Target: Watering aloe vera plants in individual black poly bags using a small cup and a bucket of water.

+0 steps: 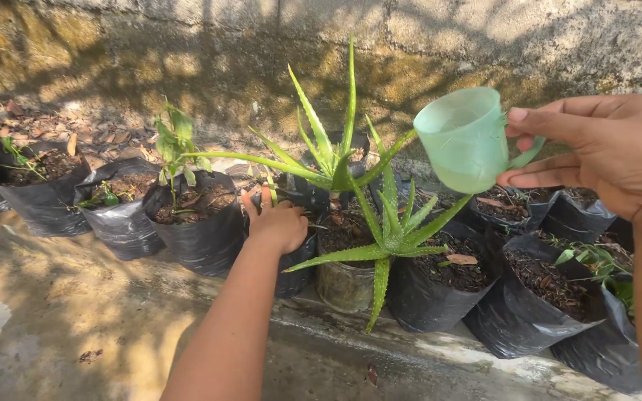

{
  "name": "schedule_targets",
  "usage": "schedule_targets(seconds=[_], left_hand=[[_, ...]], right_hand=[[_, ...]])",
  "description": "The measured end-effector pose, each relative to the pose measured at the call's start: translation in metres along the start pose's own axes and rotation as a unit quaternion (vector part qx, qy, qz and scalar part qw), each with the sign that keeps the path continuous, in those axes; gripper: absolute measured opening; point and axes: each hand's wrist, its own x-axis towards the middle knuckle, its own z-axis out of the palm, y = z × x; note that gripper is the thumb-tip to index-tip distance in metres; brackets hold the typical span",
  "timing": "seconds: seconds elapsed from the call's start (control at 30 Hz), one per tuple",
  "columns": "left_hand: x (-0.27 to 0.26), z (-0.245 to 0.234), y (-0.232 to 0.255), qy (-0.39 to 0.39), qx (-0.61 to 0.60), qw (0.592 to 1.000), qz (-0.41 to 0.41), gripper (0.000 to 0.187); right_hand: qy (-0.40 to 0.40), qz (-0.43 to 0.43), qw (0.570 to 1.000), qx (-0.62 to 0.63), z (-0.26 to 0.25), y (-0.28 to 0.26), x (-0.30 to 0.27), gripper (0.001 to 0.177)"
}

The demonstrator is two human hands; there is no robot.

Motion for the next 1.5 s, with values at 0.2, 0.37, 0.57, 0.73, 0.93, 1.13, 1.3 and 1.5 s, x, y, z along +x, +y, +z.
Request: schedule_targets(seconds=[0.2,0.37,0.57,0.73,0.93,1.13,1.3,1.5], left_hand=[[0.014,0.016,-0.017,0.023,-0.091,0.995,-0.028,0.05],[0.022,0.018,-0.032,0.06,-0.212,0.975,-0.031,0.05],[0.032,0.016,-0.045,0.227,-0.315,0.921,0.021,0.044],[0.0,-0.034,-0.045,0.309,-0.426,0.85,-0.023,0.035],[0.017,-0.04,-0.065,0.374,-0.323,0.869,-0.031,0.025],[0.012,-0.032,-0.051,0.454,-0.235,0.853,0.102,0.045],[-0.031,-0.05,-0.014,0.226,-0.264,0.938,-0.003,0.032],[-0.044,-0.048,0.015,0.166,-0.272,0.947,0.04,0.021]], right_hand=[[0.021,-0.011,1.0,-0.006,-0.006,0.017,0.01,0.028],[0.014,-0.009,1.0,0.01,-0.005,0.02,0.015,0.028],[-0.005,0.0,1.0,0.021,-0.001,0.022,0.02,0.029],[-0.003,0.012,0.999,0.029,0.0,0.017,0.017,0.029],[-0.003,0.01,1.0,0.014,-0.001,0.011,0.012,0.031],[-0.015,0.006,1.0,0.025,-0.005,0.007,0.005,0.036],[-0.009,0.014,1.0,-0.021,-0.012,0.009,0.008,0.036],[-0.009,0.032,0.99,-0.138,0.006,-0.008,-0.005,0.034]])
